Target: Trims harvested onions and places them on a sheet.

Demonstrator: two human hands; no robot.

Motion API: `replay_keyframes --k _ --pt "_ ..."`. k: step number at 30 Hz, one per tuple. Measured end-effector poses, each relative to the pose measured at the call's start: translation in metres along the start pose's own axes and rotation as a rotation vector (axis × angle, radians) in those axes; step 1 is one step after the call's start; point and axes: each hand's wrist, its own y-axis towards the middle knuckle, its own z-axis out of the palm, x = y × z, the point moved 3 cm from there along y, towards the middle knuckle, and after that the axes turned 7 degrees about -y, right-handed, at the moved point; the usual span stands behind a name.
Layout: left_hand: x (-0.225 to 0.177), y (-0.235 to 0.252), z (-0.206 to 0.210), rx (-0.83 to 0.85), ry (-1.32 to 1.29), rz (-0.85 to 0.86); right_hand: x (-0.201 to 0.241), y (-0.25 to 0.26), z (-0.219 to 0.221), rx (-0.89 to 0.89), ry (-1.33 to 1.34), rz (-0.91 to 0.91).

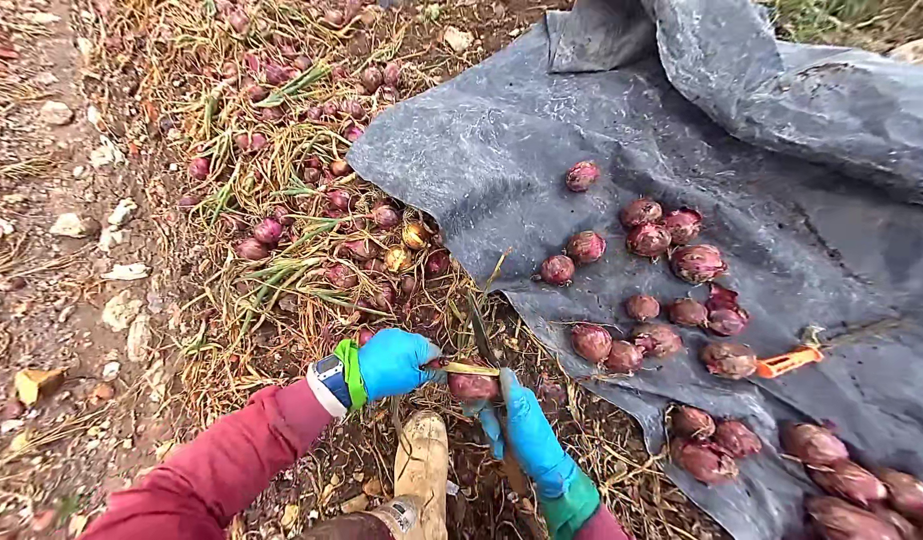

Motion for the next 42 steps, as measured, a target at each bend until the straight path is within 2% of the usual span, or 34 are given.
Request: replay_keyframes --k 2,4,5,7,8,10,12,14,15,17,19,20,22,23,25,27,28,30,32,34,36,39,42 --pt "-0.002 -0.002 -0.004 -0.102 -0.101 -0.103 -0.008 -0.016 0.01 -0.011 0.145 -0.004" --pt "-0.011 -0.006 0.007 -0.169 -0.343 -0.175 -0.02 -0.023 0.022 -0.093 0.224 0.054" --pt "-0.017 -0.009 0.015 -0.195 -0.472 -0.186 -0.028 -0.024 0.024 -0.114 0.201 0.11" --pt "-0.028 -0.012 0.03 -0.23 -0.644 -0.184 -0.044 -0.024 0.021 -0.029 0.093 0.166" --pt "-0.036 -0.012 0.034 -0.224 -0.613 -0.184 -0.048 -0.022 0.017 0.047 0.028 0.158" --pt "-0.052 -0.01 0.044 -0.101 -0.36 -0.19 -0.043 -0.023 0.014 0.152 -0.055 0.121" --pt "-0.069 -0.008 0.055 0.052 -0.089 -0.144 -0.028 -0.02 0.012 0.151 -0.097 0.043" --pt "-0.08 -0.002 0.042 0.058 -0.01 -0.119 -0.009 -0.008 0.002 0.086 -0.134 -0.042" --pt "-0.076 0.003 0.027 -0.017 -0.019 -0.131 0.002 0.0 -0.006 0.036 -0.132 -0.077" --pt "-0.04 0.01 -0.014 -0.273 -0.045 -0.23 0.02 0.014 -0.029 -0.145 -0.017 -0.105" --pt "0.029 -0.005 -0.057 -0.501 -0.025 -0.406 0.035 0.027 -0.062 -0.323 0.113 -0.095" --pt "0.067 -0.02 -0.069 -0.492 0.076 -0.526 0.036 0.031 -0.076 -0.359 0.118 -0.08" --pt "0.124 -0.053 -0.063 -0.219 0.334 -0.804 0.021 0.032 -0.088 -0.341 0.09 -0.037" --pt "0.134 -0.066 -0.05 -0.077 0.385 -0.893 0.008 0.03 -0.085 -0.313 0.068 0.001" --pt "0.129 -0.064 -0.025 0.058 0.406 -0.833 -0.023 0.03 -0.065 -0.26 0.054 0.104" --pt "0.126 -0.023 0.004 0.028 0.363 -0.672 -0.048 0.03 -0.036 -0.2 0.052 0.185" --pt "0.136 0.003 0.018 0.024 0.332 -0.633 -0.057 0.031 -0.023 -0.169 0.051 0.201" --pt "0.162 0.04 0.042 0.084 0.29 -0.666 -0.068 0.024 0.001 -0.103 0.063 0.233" --pt "0.176 0.052 0.044 0.138 0.335 -0.657 -0.072 0.014 0.016 -0.064 0.094 0.239" --pt "0.172 0.046 0.04 0.092 0.38 -0.555 -0.075 0.001 0.019 -0.055 0.146 0.237" --pt "0.143 0.028 0.037 -0.089 0.316 -0.423 -0.08 -0.005 0.022 -0.071 0.233 0.265" --pt "0.074 -0.005 0.039 -0.281 -0.16 -0.268 -0.082 -0.013 0.038 0.001 0.286 0.271" --pt "0.017 -0.015 0.044 -0.161 -0.39 -0.204 -0.055 -0.012 0.05 0.06 0.255 0.07"
